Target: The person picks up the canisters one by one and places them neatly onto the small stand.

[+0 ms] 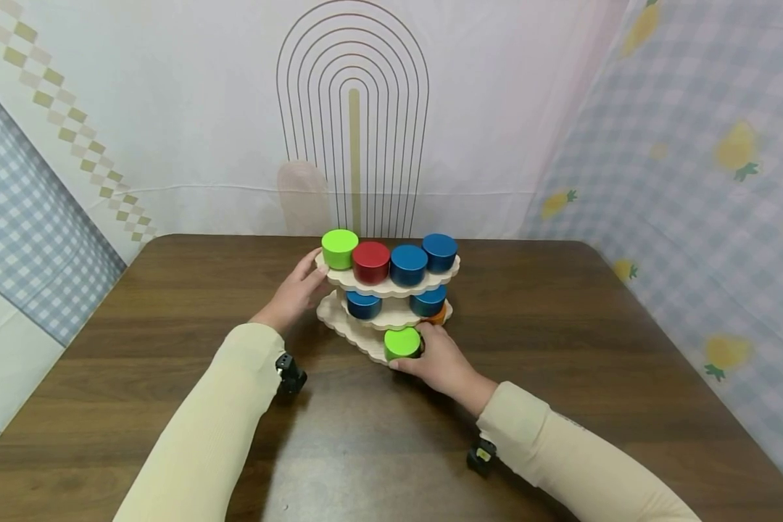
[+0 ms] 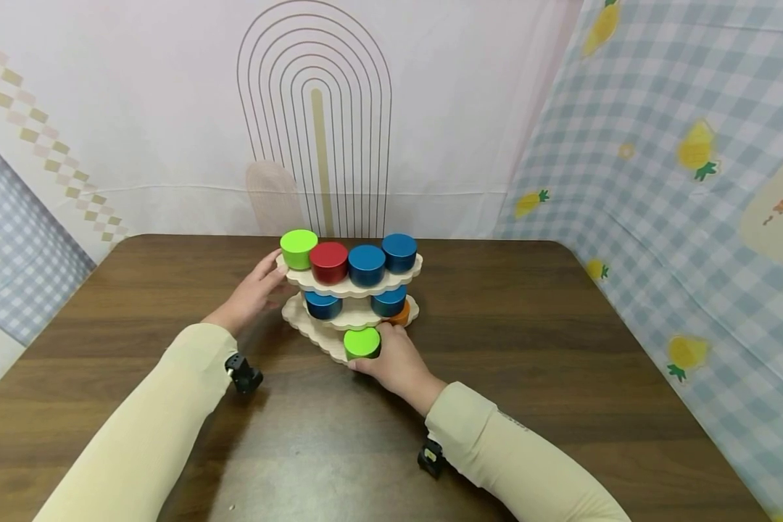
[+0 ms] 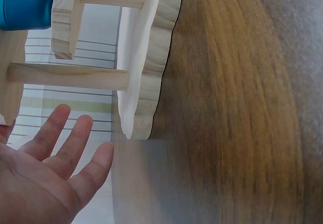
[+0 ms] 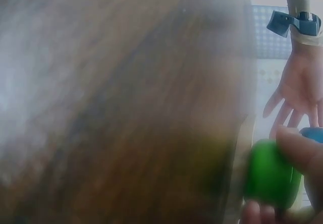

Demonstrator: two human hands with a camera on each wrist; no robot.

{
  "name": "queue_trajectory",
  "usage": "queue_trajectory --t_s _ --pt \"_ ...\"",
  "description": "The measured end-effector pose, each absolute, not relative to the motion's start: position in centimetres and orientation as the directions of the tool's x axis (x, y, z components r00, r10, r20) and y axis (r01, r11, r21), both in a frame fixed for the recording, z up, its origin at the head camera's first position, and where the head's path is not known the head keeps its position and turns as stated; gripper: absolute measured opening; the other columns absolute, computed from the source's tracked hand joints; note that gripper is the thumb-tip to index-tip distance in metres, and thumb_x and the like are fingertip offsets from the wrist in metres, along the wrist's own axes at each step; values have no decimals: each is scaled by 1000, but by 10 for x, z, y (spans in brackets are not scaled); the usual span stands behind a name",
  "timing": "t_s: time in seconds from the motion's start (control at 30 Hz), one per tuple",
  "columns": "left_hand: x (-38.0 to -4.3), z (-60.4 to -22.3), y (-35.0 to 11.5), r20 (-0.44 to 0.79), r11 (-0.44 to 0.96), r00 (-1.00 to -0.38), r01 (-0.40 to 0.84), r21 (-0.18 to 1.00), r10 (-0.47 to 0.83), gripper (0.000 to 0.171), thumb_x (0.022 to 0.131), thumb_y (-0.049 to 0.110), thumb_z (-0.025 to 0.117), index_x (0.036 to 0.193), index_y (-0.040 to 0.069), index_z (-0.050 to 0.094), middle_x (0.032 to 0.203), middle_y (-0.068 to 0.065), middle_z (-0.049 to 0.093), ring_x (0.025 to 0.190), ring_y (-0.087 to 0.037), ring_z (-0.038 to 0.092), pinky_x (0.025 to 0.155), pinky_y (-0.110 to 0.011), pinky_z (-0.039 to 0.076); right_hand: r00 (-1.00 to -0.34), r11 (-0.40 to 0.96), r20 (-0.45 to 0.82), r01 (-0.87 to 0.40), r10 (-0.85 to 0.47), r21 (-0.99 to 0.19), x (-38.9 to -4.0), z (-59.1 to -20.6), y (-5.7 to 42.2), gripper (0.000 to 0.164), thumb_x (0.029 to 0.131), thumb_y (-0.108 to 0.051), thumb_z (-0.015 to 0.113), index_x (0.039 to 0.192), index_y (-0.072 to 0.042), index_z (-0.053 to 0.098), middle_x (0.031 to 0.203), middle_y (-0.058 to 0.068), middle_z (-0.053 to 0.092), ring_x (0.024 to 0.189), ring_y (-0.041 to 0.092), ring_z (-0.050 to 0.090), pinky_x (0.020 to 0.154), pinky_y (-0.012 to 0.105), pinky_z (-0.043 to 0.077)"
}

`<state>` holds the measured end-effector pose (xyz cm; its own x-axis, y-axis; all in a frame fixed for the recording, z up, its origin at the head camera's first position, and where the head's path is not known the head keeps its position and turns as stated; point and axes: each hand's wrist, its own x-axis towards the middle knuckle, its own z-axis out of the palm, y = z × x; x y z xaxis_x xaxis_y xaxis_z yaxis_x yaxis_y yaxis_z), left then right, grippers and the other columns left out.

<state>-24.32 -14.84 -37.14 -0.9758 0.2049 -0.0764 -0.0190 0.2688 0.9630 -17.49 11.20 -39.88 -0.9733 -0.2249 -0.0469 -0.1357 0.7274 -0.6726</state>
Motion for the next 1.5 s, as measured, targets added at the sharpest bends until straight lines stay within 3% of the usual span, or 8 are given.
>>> queue_trajectory --t_s 0.2,0.43,0.87,0.97,1.17,1.5 --pt "-242 -370 -149 -78 265 -975 -21 964 209 61 105 40 35 157 22 8 159 -16 17 139 -40 32 108 -64 24 -972 716 -40 -142 -232 -684 -176 -398 110 37 82 -20 79 102 -1 54 79 7 47 72 20 46 61 30 37" --pt "-242 -371 -149 -80 276 -976 -21 961 202 62 104 41 35 157 22 8 160 -15 16 138 -41 32 107 -65 25 -973 749 -42 -148 -228 -645 -178 -399 109 28 89 -14 71 105 1 55 88 9 52 77 20 49 67 33 43" --pt "-243 -372 -152 -74 272 -975 -14 962 209 63 104 43 36 157 23 8 160 -15 17 139 -40 32 108 -63 25 -973 769 -14 -174 -231 -616 -180 -399 108 21 90 -17 70 93 -3 55 84 8 49 79 22 46 67 33 39" --pt "-244 -372 -153 -76 274 -974 -15 961 211 63 104 43 35 157 24 8 160 -15 17 139 -40 31 108 -62 25 -971 766 -9 -183 -239 -617 -179 -398 110 22 90 -18 70 99 -2 58 90 9 53 83 22 49 72 35 44" --pt "-243 -370 -153 -84 297 -976 -20 955 203 61 104 41 35 157 22 9 160 -16 15 139 -41 32 107 -64 26 -973 783 -8 -179 -229 -595 -172 -397 121 42 90 -24 70 124 -3 58 115 12 55 100 23 57 89 41 51" --pt "-237 -375 -158 -88 302 -973 -20 953 213 62 104 40 36 157 22 9 160 -15 12 139 -41 32 105 -64 30 -981 798 45 -180 -188 -575 -159 -384 150 51 92 -32 67 130 -1 54 121 17 56 101 29 57 90 47 50"
